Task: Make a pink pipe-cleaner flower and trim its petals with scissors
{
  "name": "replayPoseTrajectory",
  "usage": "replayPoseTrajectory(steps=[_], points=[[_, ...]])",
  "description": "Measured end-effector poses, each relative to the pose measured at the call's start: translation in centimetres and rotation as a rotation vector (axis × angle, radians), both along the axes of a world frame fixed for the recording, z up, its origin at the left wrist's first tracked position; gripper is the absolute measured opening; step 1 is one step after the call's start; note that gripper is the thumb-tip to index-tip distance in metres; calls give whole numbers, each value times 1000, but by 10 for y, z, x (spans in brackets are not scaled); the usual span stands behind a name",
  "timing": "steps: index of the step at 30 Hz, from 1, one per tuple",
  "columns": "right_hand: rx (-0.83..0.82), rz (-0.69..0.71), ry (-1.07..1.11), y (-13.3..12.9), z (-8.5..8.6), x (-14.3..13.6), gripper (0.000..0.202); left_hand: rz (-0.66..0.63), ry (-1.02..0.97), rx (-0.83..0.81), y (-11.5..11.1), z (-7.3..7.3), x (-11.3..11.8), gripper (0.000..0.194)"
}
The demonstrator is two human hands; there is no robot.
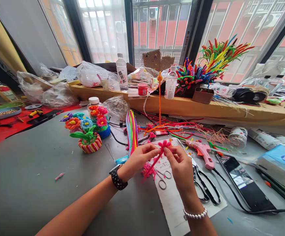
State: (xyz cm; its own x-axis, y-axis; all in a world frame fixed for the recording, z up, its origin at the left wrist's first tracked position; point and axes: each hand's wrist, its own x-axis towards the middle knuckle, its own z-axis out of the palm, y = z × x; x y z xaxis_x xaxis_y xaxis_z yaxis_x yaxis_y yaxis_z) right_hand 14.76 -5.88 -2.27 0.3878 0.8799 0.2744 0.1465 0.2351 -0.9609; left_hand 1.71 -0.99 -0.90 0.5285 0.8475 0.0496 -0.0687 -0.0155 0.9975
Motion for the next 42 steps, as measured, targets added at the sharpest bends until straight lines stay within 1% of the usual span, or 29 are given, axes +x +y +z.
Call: replayPoseTrajectory(steps=[3,6,8,11,13,17,19,21,24,29,32,34,36,39,42], points=[[-14,3,82,1,1,1,15,12,24,40,1,1,-1,29],[-18,0,133,1,1,1,16,-57,45,16,0,0,-2,26],[-39,6,176,2,0,1,17,-79,78,43,0,0,-2,22],[-74,41,238,3,-1,4,19,-43,143,151,-1,0,-2,17],[-92,55,254,4,-1,5,20,9,196,247,-1,1,-3,16],[-142,73,270,4,-1,8,21,154,342,554,2,0,-6,17],[-185,86,275,4,1,11,23,197,398,674,5,0,-8,17],[-202,63,278,3,2,15,26,207,421,727,7,0,-10,18],[-202,29,256,3,5,21,28,182,444,767,9,0,-12,19],[-236,140,127,2,6,20,24,139,531,908,9,2,-13,21],[-231,109,181,2,4,16,24,216,581,1037,8,3,-13,20],[-242,95,239,2,3,12,26,257,605,1107,6,2,-13,30],[-250,97,268,2,3,10,27,257,609,1159,4,2,-12,38],[-241,97,262,2,4,7,28,264,604,1201,3,1,-12,31],[-234,93,247,2,4,6,28,283,605,1209,2,2,-12,24]])
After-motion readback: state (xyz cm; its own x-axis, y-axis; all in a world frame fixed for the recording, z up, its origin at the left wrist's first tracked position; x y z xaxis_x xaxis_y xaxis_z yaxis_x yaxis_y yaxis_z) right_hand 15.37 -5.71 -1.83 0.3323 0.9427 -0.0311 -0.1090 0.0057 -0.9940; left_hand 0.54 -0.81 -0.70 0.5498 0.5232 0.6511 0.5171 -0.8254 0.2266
